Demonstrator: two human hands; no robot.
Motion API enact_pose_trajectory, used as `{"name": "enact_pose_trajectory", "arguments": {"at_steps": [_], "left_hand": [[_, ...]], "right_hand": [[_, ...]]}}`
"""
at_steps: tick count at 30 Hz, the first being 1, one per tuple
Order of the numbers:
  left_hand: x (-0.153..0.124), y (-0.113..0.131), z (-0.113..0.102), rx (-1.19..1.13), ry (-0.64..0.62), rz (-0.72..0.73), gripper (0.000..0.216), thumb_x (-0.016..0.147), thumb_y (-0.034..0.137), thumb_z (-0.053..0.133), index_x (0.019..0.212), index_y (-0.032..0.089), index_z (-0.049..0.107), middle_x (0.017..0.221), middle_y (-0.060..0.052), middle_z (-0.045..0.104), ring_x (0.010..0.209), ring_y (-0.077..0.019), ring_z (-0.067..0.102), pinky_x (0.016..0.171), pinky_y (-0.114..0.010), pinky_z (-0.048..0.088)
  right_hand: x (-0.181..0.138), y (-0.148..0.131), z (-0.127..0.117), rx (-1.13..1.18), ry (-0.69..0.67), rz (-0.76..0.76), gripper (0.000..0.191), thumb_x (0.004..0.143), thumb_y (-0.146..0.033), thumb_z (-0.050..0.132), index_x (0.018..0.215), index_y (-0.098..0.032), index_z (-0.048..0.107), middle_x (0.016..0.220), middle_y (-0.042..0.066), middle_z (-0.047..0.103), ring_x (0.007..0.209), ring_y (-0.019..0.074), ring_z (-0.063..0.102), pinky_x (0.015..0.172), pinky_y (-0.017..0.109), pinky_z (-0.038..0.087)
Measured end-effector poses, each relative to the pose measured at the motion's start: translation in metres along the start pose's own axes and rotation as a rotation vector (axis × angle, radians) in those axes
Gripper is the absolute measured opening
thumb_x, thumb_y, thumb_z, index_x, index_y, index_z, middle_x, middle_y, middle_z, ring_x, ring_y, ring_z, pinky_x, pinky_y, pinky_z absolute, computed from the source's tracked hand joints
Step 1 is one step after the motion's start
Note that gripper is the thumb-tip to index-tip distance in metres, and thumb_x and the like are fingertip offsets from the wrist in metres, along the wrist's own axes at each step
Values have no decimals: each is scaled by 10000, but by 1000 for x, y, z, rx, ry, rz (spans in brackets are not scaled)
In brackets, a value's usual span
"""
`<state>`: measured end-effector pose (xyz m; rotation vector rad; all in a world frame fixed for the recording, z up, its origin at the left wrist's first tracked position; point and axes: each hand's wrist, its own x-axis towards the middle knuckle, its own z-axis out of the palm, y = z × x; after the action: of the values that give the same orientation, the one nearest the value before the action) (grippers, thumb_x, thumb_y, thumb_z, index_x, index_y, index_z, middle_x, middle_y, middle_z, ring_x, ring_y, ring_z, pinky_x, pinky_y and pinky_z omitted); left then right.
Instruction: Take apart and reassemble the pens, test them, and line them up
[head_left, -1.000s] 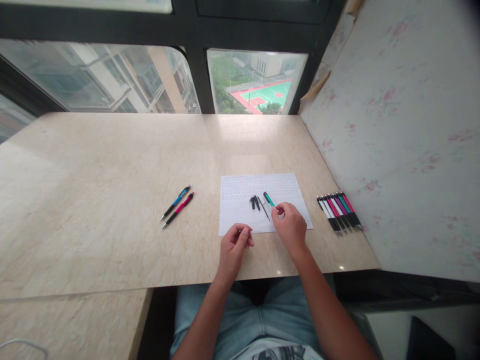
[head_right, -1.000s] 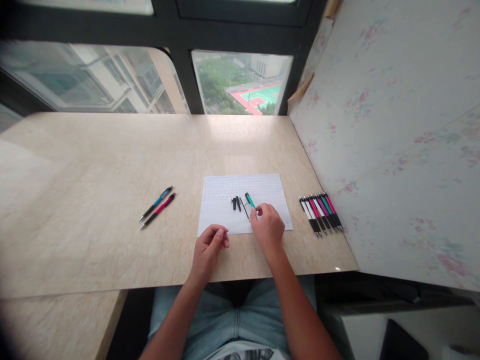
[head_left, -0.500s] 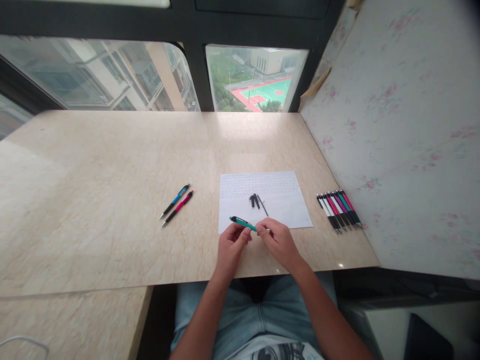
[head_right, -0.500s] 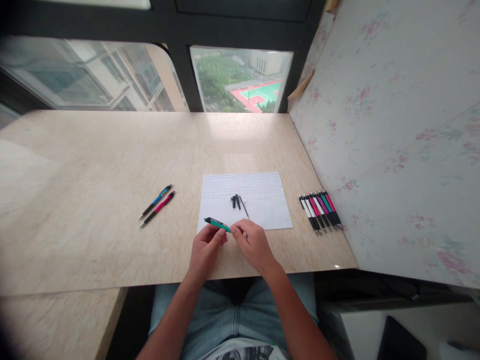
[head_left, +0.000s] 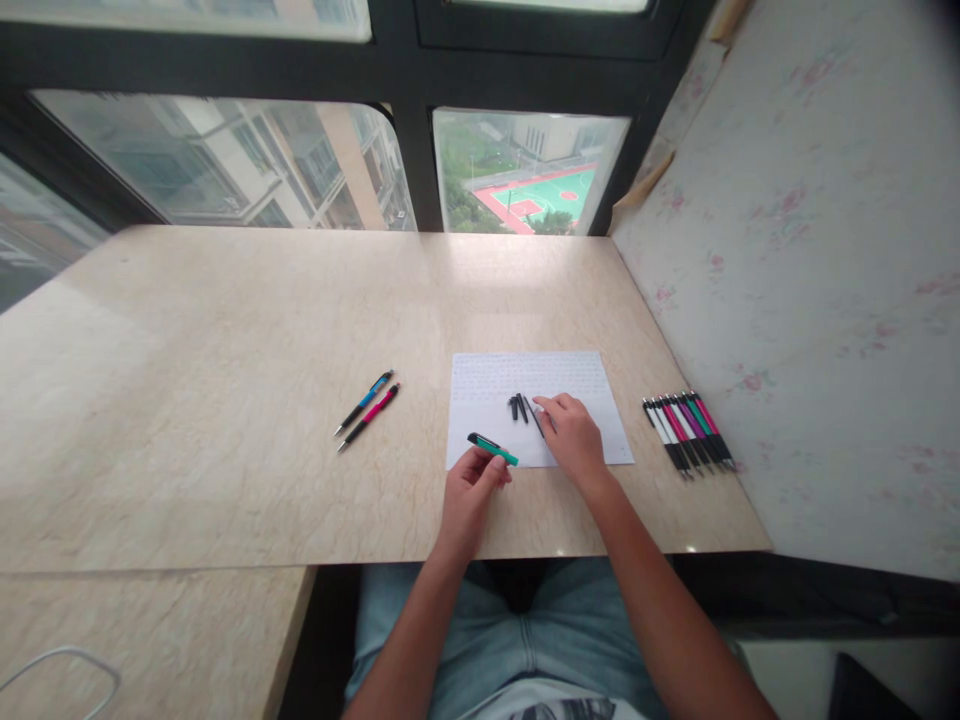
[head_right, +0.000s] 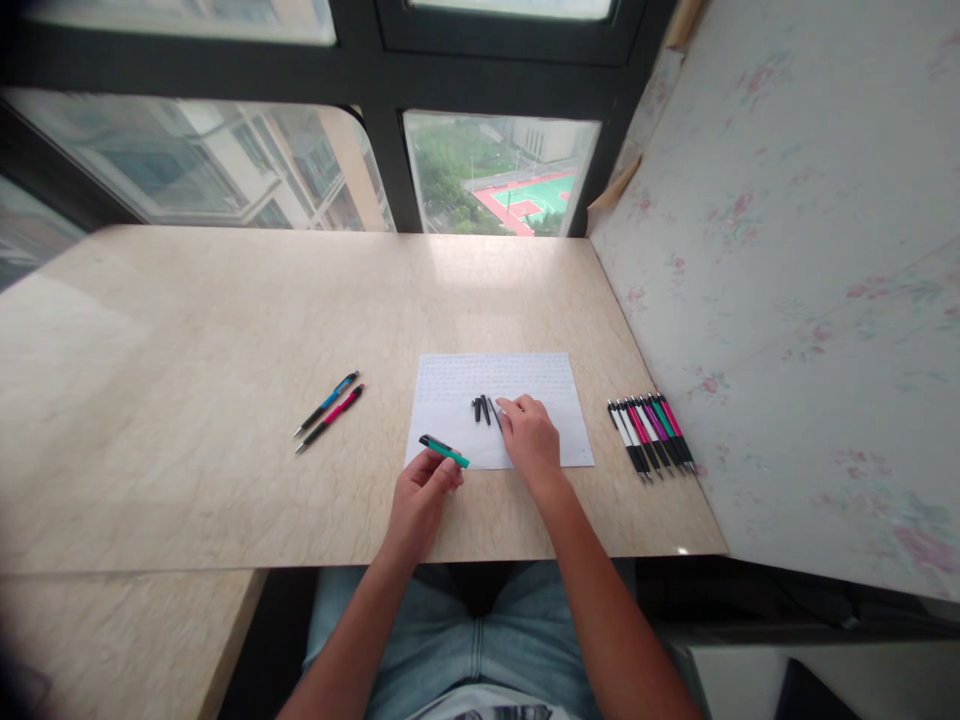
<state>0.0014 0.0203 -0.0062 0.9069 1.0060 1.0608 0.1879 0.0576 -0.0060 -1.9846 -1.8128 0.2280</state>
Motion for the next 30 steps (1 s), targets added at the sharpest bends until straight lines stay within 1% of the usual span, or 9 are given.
{"name": "enact_pose_trajectory", "arguments": {"at_steps": [3,7,11,14,17,19,22,27,30], "left_hand": [[1,1,0,-15,4,-6,233,826,391,725,876,166,690,727,-18,627,678,-140,526,649,-266,392],[1,2,1,-61,11,-7,231,815,383,734,866,162,691,729,-19,624,671,-134,522,641,-263,391],[0,2,2,-91,22,-5,228,807,376,740,859,159,693,720,-16,619,659,-129,518,642,-266,393],[0,3,2,-88,17,-3,223,812,373,736,866,160,698,724,-17,626,665,-130,525,648,-268,397],[0,3,1,-89,13,-4,219,814,368,735,879,161,705,733,-19,631,674,-131,534,652,-268,402],[0,3,2,-103,20,-10,222,807,368,740,877,160,706,734,-19,628,674,-130,535,652,-266,405],[1,4,2,-168,47,-28,226,793,359,755,878,156,702,756,-16,623,668,-118,528,648,-258,406],[0,7,7,-283,94,-48,198,786,317,771,863,152,692,795,-17,635,681,-103,533,660,-244,416],[-1,10,13,-396,118,-63,190,774,293,785,858,156,684,797,-8,631,690,-93,542,678,-236,434]], "right_hand": [[0,-1,1,-18,7,-21,285,981,-239,488,1142,-251,724,958,77,671,945,225,571,685,298,427],[-1,1,4,-6,74,-41,239,972,-247,511,989,-250,749,896,67,668,909,221,556,643,285,410],[-5,6,3,86,158,-55,218,952,-249,530,882,-227,735,900,81,689,909,234,567,697,319,449],[-13,4,-3,274,155,-44,205,940,-267,535,900,-201,725,911,89,715,863,227,618,736,350,493],[-25,-4,-10,490,122,19,190,920,-286,560,937,-184,719,892,77,731,777,199,656,681,325,526],[-34,-12,-14,583,103,50,194,906,-288,581,989,-184,722,894,71,738,773,189,668,673,312,542],[-45,-22,-17,656,75,60,207,902,-296,588,1014,-192,728,928,74,745,804,190,682,687,311,559],[-56,-33,-18,756,93,140,188,873,-322,647,987,-192,722,883,68,743,776,194,687,704,326,577],[-59,-40,-21,832,69,133,145,870,-321,663,933,-208,728,897,63,743,813,200,692,734,332,577]]}}
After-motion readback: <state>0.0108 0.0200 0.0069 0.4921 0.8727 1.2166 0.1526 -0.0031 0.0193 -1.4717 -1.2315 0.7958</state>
